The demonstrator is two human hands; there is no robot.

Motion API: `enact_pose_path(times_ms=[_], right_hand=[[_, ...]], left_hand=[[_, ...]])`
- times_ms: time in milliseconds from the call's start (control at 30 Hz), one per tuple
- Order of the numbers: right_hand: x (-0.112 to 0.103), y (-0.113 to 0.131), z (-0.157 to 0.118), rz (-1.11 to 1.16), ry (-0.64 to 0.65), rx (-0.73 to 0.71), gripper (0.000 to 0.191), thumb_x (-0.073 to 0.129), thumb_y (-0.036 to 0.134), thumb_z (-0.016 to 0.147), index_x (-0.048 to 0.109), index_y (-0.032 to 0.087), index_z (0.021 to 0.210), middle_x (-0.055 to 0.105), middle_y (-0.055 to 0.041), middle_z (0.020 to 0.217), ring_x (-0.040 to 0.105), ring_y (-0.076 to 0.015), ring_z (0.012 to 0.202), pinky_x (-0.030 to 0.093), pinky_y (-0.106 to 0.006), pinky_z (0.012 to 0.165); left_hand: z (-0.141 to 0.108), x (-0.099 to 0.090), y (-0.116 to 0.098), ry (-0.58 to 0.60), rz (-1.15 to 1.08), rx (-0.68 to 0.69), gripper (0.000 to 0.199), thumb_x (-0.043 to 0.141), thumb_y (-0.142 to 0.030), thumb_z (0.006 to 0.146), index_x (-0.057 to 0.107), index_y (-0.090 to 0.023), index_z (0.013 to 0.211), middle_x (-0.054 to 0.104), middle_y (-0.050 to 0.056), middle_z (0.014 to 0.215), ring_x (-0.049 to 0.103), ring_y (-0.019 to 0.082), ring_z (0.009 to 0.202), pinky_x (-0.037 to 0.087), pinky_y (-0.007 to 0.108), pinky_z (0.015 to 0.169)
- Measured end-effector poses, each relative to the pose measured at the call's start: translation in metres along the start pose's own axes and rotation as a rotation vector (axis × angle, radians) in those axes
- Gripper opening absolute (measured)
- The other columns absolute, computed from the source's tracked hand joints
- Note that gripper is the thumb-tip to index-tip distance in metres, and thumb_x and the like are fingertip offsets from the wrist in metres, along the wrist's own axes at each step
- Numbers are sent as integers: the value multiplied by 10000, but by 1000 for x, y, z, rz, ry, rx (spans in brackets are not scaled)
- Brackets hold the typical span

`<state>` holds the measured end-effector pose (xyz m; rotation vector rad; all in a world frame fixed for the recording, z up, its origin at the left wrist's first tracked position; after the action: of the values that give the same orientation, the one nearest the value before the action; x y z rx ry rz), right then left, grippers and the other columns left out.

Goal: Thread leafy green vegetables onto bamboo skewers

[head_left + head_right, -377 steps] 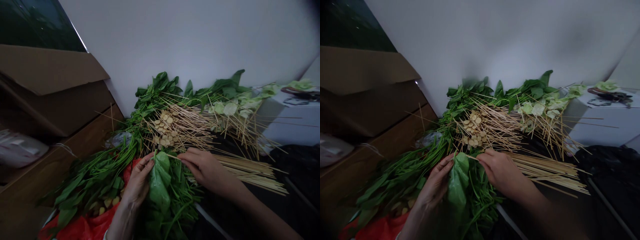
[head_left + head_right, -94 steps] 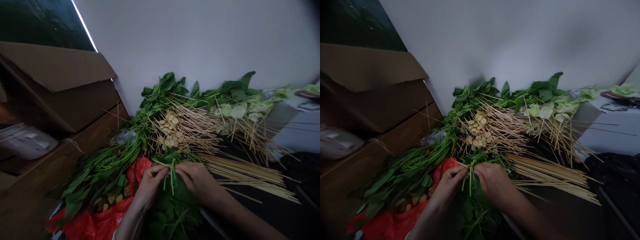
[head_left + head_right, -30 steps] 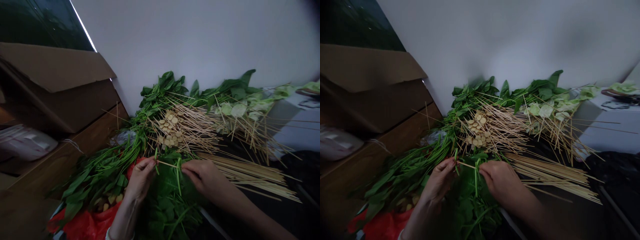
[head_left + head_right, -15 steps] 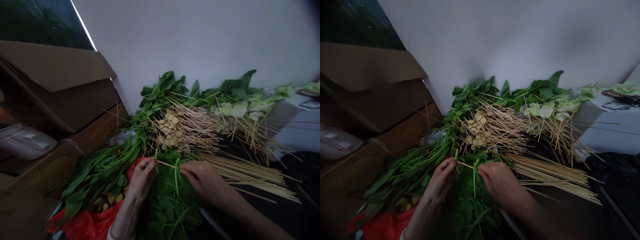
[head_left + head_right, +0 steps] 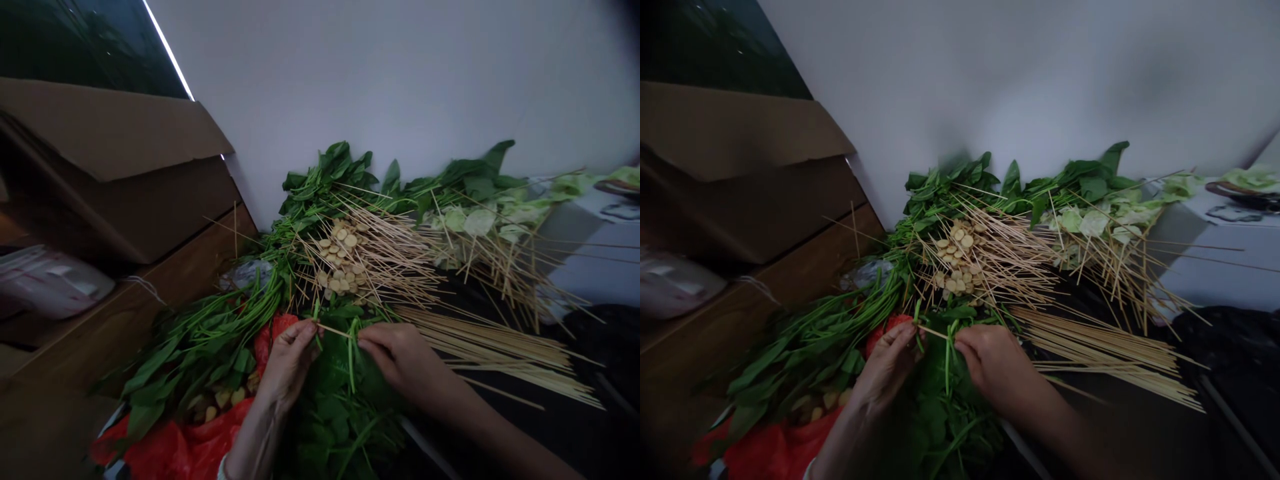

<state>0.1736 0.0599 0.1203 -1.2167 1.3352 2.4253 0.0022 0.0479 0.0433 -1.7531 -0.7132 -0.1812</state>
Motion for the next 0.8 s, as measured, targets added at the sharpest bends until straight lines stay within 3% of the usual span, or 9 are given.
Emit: enact_pose_path(times_ms=[267,567,700,800], right_hand=[[8,1,-4,-89,7,21,293,400,173,963,583,183,734,630,-22,721,585,-145,690,382,-263,666],[11,3,-2,-36,10,10,299,414,181,961,589,181,719,633,-21,717,580,-144,690,376,-263,666],[3,0,1,37,28,-11,273,461,179,946,634,182,735,654,-14,729,578,-132,676,378,-249,653],[-6,-2,1,-4,61,-15,265,474,182,941,636,187,732,643,-3,715,556,-127,656,367,-250,641]], left_hand=[[0,-1,-2,35,39,29,335,929,-326,476,721,-139,660,682,12,656,620,102,620,508,199,605],[-1,-1,-3,59,59,25,338,931,-337,476,719,-134,643,675,19,645,622,112,621,515,217,626],[3,-9,-4,70,118,9,381,930,-378,480,754,-152,731,703,28,708,635,124,683,524,235,689],[7,-8,-16,129,204,57,483,861,-515,568,774,-158,882,736,75,865,646,154,800,512,234,726]])
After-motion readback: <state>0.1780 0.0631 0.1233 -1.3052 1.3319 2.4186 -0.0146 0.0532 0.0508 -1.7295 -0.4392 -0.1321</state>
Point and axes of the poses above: each hand's wrist, its own z-axis towards the middle knuckle, its own x-axis out of the palm, y = z × x, the point moved 9 cm from there along z, towards the middle knuckle
